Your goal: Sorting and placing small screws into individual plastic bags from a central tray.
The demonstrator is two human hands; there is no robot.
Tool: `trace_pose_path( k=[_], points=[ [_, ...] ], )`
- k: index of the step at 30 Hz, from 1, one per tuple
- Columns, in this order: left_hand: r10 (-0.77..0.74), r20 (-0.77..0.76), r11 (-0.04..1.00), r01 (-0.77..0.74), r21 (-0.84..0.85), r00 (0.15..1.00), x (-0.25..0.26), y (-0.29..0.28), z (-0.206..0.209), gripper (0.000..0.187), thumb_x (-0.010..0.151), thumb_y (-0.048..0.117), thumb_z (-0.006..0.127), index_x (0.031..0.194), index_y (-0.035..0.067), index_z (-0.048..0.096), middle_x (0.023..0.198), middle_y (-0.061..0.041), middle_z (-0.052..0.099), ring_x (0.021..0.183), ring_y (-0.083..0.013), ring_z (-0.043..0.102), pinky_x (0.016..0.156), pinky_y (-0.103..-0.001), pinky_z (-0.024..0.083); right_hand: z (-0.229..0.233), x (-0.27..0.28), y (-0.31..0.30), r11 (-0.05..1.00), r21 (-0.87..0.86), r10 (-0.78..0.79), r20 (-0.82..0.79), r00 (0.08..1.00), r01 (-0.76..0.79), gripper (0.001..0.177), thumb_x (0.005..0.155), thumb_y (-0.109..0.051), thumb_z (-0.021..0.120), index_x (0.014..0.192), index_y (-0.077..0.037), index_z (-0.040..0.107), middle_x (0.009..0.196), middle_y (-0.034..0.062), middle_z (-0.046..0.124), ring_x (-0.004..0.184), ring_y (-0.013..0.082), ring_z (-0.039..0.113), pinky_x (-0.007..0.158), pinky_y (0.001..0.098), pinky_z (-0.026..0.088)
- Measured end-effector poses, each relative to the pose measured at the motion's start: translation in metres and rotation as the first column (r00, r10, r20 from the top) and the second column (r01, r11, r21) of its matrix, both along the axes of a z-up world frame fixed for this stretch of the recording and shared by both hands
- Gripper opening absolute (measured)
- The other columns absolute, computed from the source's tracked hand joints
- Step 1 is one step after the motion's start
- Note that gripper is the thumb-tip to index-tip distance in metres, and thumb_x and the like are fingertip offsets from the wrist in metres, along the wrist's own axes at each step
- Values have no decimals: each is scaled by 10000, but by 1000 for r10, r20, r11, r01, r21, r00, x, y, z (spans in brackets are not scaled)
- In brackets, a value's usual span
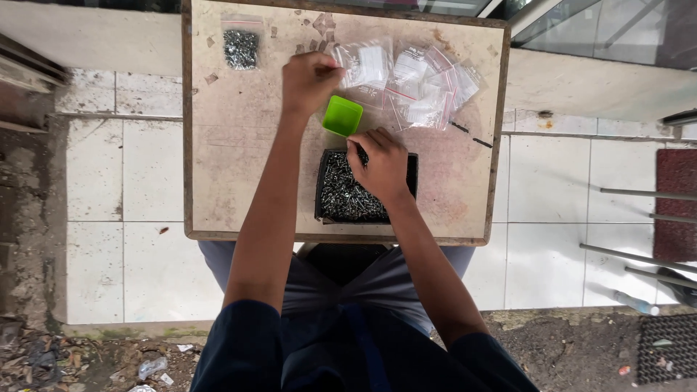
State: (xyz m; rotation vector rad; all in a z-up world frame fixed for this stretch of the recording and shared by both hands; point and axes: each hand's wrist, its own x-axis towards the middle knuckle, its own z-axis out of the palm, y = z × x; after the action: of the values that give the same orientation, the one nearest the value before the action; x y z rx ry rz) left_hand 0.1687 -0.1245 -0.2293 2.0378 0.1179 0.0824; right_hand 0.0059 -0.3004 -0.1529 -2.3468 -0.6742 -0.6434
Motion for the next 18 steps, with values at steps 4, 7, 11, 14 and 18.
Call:
trace_pose_path(
  k=[4, 7, 11, 14, 18],
  points=[
    [-15, -5, 872, 11, -490, 1000, -74, 28, 66, 217, 858, 139, 854, 1066, 78, 843, 841, -114, 783, 649, -141, 712, 581, -321, 535, -5, 1, -1, 1000, 2, 9, 14, 1000, -9, 83, 1029, -133, 698, 991, -122, 770, 712, 22, 637, 681, 202, 702, 596, 305, 571],
    [76, -123, 782, -136, -608, 989, -112, 41, 91, 189, 935, 123, 794, 1117, 83, 827, 826, -40, 694, 670, -55, 509, 566, -243, 404, -9, 2, -2, 1000, -10, -1, 30, 1000, 2, 74, 1019, -143, 698, 989, -145, 765, 714, 4, 629, 677, 188, 693, 593, 289, 563],
    [240, 1, 777, -191, -600, 971, -139, 55, 101, 101, 1024, 117, 688, 985, 94, 778, 789, -18, 629, 759, -75, 523, 642, -238, 403, -13, 3, -3, 1000, 16, -12, 22, 1000, 12, 57, 1003, -140, 718, 984, -157, 769, 712, -10, 632, 680, 181, 693, 601, 290, 572],
    [134, 323, 926, -2, -378, 937, -159, 74, 119, 108, 962, 7, 686, 917, 91, 738, 790, -42, 665, 666, -122, 536, 598, -273, 441, 5, -5, -1, 981, 190, 59, -70, 996, -44, 74, 1025, -130, 718, 1067, -140, 779, 811, 22, 682, 778, 213, 715, 654, 317, 590],
    [-420, 552, 905, 288, 312, 720, -205, 64, 187, 216, 748, -136, 812, 785, 72, 767, 908, -72, 765, 565, -256, 681, 520, -350, 546, 55, -46, -2, 762, 634, 444, -367, 817, -130, 322, 1100, -162, 638, 1388, -18, 667, 1156, 176, 719, 1116, 281, 702, 838, 404, 627]
  ],
)
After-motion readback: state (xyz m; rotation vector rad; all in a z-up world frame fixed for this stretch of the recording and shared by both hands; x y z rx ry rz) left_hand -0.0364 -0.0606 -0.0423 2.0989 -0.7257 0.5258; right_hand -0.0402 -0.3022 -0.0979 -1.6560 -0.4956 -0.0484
